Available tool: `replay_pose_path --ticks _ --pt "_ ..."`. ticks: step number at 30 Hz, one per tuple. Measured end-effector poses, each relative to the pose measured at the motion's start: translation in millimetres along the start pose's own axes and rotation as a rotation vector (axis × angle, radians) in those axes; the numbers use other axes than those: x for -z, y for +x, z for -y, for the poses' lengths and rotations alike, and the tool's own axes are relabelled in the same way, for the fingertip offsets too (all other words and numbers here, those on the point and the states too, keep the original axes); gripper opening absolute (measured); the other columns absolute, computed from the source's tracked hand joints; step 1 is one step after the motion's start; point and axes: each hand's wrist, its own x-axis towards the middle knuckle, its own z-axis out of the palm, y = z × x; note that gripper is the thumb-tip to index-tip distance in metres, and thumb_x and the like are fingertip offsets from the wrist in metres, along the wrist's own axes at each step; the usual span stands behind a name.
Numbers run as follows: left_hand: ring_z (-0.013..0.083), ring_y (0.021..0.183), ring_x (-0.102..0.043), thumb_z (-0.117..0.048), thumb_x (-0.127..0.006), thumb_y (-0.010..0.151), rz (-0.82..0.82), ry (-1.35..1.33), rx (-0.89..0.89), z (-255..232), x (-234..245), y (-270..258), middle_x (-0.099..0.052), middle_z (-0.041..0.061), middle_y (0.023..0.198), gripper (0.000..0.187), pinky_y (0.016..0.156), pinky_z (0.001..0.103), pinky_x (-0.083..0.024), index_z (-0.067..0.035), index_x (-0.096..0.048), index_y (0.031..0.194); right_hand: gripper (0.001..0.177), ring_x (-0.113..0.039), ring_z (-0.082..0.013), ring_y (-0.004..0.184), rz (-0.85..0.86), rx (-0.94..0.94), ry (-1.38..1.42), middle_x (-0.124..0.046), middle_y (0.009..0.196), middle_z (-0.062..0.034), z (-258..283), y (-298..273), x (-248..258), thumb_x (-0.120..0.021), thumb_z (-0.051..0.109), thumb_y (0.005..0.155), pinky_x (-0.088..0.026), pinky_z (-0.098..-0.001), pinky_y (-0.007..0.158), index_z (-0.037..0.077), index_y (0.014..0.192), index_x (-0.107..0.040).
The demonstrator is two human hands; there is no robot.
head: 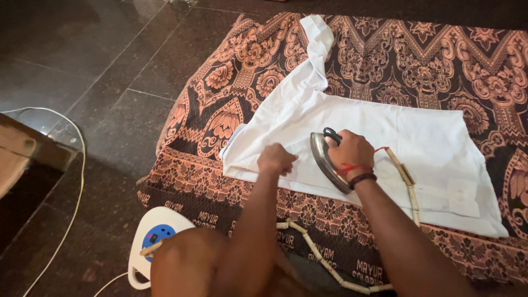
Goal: The person irons a white shirt laid out on a patterned mat on the floor. They use an electric iron to smooth the fabric, adjusting the shirt's position and sleeves as needed.
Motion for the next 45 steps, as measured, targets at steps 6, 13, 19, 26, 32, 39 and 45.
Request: replay_pose_path --ticks 6,13,19,26,32,39,45 --pt "0.0162 0.059 -0.073 -0.045 -0.060 0.099 -0.189 -0.072 0.120 7.0 9.6 -43.4 -0.074 0.002 0.063 0.049 0.070 0.034 -0.059 -0.011 -0.078 0.070 0.034 -0.073 -0.0364 0.080 0.043 0.217 0.049 -0.076 0.083 -0.0128 -13.6 -3.1 8.5 -0.071 0.048 0.087 -0.057 -0.0480 0.072 0.016 0.097 -0.076" --pt "0.0150 0.052 -0.068 -0.046 -0.054 0.102 -0.151 -0.236 0.209 15.3 18.5 -35.0 -0.072 0.001 0.061 0.058 0.065 0.033 -0.057 -0.008 -0.075 0.065 0.029 -0.072 -0.0363 0.077 0.153 0.409 -0.031 -0.075 0.079 -0.0116 -9.6 -9.6 10.1 -0.071 0.045 0.083 -0.056 -0.0491 0.068 0.020 0.097 -0.076" --pt "0.0145 0.049 -0.064 -0.044 -0.054 0.102 -0.120 -0.341 0.177 25.9 13.6 -20.6 -0.071 0.001 0.060 0.057 0.060 0.033 -0.055 -0.006 -0.074 0.065 0.032 -0.072 -0.0383 0.081 0.044 0.190 -0.043 -0.075 0.082 -0.0158 9.7 -8.4 -9.0 -0.068 0.047 0.090 -0.056 -0.0503 0.072 0.016 0.096 -0.074" --pt "0.0134 0.046 -0.060 -0.044 -0.053 0.103 -0.068 -0.335 0.189 30.6 13.5 -9.0 -0.069 0.001 0.058 0.059 0.056 0.031 -0.050 -0.006 -0.075 0.065 0.032 -0.072 -0.0397 0.078 0.131 0.415 -0.024 -0.074 0.080 -0.0157 12.0 -1.4 -6.8 -0.067 0.047 0.089 -0.056 -0.0512 0.070 0.016 0.098 -0.073" --pt "0.0147 0.046 -0.061 -0.043 -0.053 0.102 -0.047 -0.472 0.193 35.9 11.2 -4.5 -0.070 0.004 0.060 0.058 0.054 0.032 -0.050 -0.002 -0.073 0.067 0.033 -0.072 -0.0399 0.081 0.066 0.233 -0.043 -0.075 0.083 -0.0168 30.1 -9.5 -5.6 -0.067 0.045 0.091 -0.056 -0.0511 0.072 0.014 0.098 -0.073" --pt "0.0176 0.048 -0.064 -0.053 -0.053 0.101 0.112 -0.612 0.208 40.1 13.3 3.0 -0.072 0.009 0.063 0.064 0.050 0.031 -0.050 0.001 -0.072 0.070 0.039 -0.072 -0.0432 0.091 0.044 0.012 0.004 -0.074 0.092 -0.0231 43.6 -5.9 -8.0 -0.067 0.046 0.092 -0.056 -0.0520 0.079 0.009 0.102 -0.072" --pt "0.0154 0.051 -0.069 -0.035 -0.080 0.090 0.126 -0.603 0.180 41.4 10.9 -4.2 -0.074 0.007 0.066 0.036 0.047 0.029 -0.050 -0.004 -0.072 0.073 0.046 -0.071 -0.0438 0.099 0.095 -0.092 -0.003 -0.074 0.101 -0.0263 22.9 25.7 -20.3 -0.068 0.048 0.090 -0.057 -0.0501 0.088 0.005 0.105 -0.075"
